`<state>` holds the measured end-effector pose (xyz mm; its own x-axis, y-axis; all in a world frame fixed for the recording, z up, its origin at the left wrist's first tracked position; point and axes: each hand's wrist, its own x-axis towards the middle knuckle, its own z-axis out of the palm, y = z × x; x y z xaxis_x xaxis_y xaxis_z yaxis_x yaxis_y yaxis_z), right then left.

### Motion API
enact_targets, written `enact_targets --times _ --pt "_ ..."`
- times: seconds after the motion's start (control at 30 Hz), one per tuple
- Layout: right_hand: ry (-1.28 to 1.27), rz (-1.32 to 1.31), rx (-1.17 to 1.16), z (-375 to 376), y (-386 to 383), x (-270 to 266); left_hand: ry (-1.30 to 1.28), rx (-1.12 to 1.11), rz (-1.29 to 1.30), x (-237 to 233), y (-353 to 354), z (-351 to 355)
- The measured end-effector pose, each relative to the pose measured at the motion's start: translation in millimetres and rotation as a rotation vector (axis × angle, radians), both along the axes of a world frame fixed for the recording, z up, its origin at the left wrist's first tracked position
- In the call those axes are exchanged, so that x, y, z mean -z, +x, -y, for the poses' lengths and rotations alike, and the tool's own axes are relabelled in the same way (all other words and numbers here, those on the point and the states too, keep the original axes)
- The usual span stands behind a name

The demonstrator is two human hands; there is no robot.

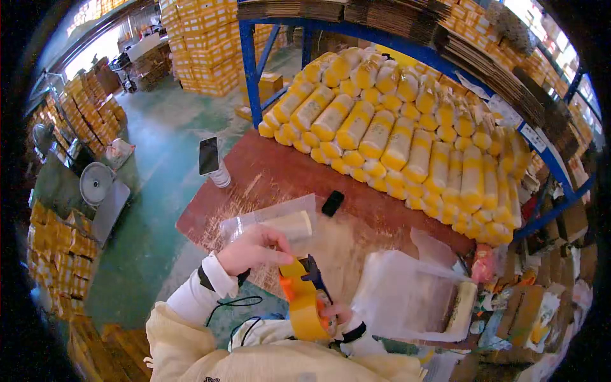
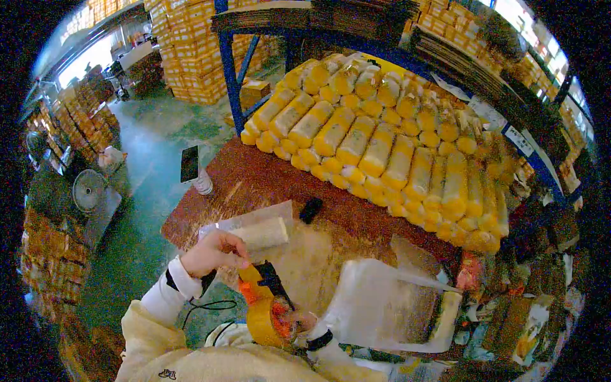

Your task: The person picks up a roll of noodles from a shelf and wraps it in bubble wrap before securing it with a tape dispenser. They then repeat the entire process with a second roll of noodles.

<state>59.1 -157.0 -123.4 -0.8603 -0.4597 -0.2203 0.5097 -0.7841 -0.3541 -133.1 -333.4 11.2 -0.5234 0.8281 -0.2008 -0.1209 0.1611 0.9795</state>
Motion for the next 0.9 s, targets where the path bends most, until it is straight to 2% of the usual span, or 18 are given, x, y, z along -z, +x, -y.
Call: enact_targets --times 0.07,0.13,0.2,0.3,0.4,0.43,0.47,0.5,0.57,0.63,0.67,0.73,0.77,0.8,0.83,0.9 --pt "-0.198 -0.07 -0.031 -3.2 -6.1 9.8 0.003 0.012 0.029 1.4 -8.2 -6.1" --pt "-0.188 -0.047 -0.031 -6.1 -10.3 9.4 -0.005 -0.005 0.061 -1.5 -18.2 -10.6" --pt "0.059 0.095 -0.035 -11.9 -9.2 1.2 -0.025 -0.061 0.1 -10.0 -28.1 -10.9" --pt "0.18 0.192 -0.001 -15.0 -11.1 24.8 -0.061 -0.048 0.137 10.9 -52.3 -13.3" --pt "-0.017 0.279 0.054 -2.7 -25.8 28.5 0.018 0.068 0.312 46.2 -78.7 -19.1" --pt "0.077 0.216 0.076 -4.6 -21.2 60.4 0.037 0.114 0.424 61.1 -87.8 -21.2" --pt "0.174 0.154 0.1 -9.4 -7.9 117.1 0.057 0.161 0.537 77.6 -95.5 -23.7" --pt "0.221 0.156 0.097 -9.5 -5.8 131.0 0.076 0.213 0.65 92.7 -102.1 -26.4" --pt "0.265 0.223 0.064 -9.8 -12.4 138.5 0.034 0.189 0.672 111.2 -110.8 -34.8" --pt "-0.067 0.265 -0.039 -6.2 -23.4 133.3 -0.046 0.127 0.7 122.9 -118.4 -47.6" --pt "-0.393 0.227 -0.113 -3.5 -29.0 138.0 0.07 0.035 0.987 156.1 -138.1 -46.9" --pt "-0.586 0.198 -0.029 -4.3 -36.5 108.5 0.154 -0.184 0.886 163.7 -159.9 -43.7" --pt "-0.452 0.221 0.128 -8.7 -30.2 82.5 0.194 -0.288 0.833 169.1 -172.0 -41.3" --pt "-0.319 0.246 0.286 -12.2 -24.0 62.0 0.288 -0.29 0.814 209.5 -199.1 -28.8" --pt "-0.126 0.297 0.416 -21.5 -10.0 87.2 0.381 -0.293 0.795 245.5 -218.5 -24.4" --pt "0.263 0.406 0.657 -36.4 17.2 159.2 0.225 -0.49 0.628 163.6 -189.0 -13.1"
